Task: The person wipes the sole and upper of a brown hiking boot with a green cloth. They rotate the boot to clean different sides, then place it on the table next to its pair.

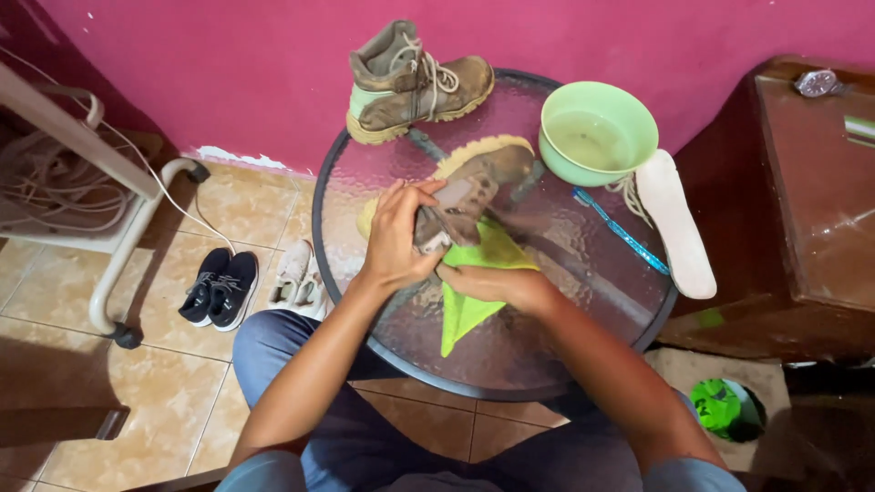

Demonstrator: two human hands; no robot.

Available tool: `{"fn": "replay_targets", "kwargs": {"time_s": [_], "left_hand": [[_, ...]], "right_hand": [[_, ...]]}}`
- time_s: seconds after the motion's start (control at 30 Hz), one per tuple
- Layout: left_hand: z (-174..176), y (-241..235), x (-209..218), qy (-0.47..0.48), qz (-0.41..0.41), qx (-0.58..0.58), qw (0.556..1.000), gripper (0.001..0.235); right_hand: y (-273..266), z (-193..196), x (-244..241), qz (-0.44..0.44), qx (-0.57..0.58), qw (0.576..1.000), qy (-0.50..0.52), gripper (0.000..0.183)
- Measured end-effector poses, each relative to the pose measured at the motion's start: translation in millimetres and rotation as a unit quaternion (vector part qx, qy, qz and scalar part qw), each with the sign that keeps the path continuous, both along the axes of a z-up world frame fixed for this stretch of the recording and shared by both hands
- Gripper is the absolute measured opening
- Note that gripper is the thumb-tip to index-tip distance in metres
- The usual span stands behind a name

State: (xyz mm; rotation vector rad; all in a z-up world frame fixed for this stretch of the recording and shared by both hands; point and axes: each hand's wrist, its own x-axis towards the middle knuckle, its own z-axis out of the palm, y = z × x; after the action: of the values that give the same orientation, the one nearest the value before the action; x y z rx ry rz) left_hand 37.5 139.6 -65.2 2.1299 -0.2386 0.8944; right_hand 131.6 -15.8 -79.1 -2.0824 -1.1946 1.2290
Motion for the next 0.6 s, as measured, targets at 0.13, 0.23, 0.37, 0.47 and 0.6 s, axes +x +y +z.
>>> {"fn": "replay_targets", "kwargs": {"time_s": [0.13, 0.23, 0.37, 0.47, 0.6], "left_hand": [[-9.8, 2.7, 17.2, -0.05, 0.005, -0.015, 0.999, 0.043], [-11.4, 16.3, 26.4, -0.071, -0.031, -0.049, 0.996, 0.038], [10.0, 19.6, 16.9, -0.071, -0.062, -0.057, 0.994, 0.036], [7.9, 24.9, 7.6, -0.042, -0.021, -0.039, 0.998, 0.05], [-9.5, 35.5, 8.3, -0.011, 0.012, -0.059, 0.998, 0.062]], "right_hand": [[-4.3, -17.4, -1.6, -0.014, -0.061, 0.997, 0.043, 0.097], [-13.0, -33.9, 1.6, 0.095, 0.21, 0.93, -0.287, 0.04], [-35.0, -24.6, 15.2, -0.008, 0.105, 0.973, -0.207, 0.038], [-48.6, -14.6, 26.2, -0.102, 0.009, 0.985, -0.137, 0.053], [-61.5, -36.5, 28.6, -0.214, 0.167, 0.956, -0.108, 0.054]]}}
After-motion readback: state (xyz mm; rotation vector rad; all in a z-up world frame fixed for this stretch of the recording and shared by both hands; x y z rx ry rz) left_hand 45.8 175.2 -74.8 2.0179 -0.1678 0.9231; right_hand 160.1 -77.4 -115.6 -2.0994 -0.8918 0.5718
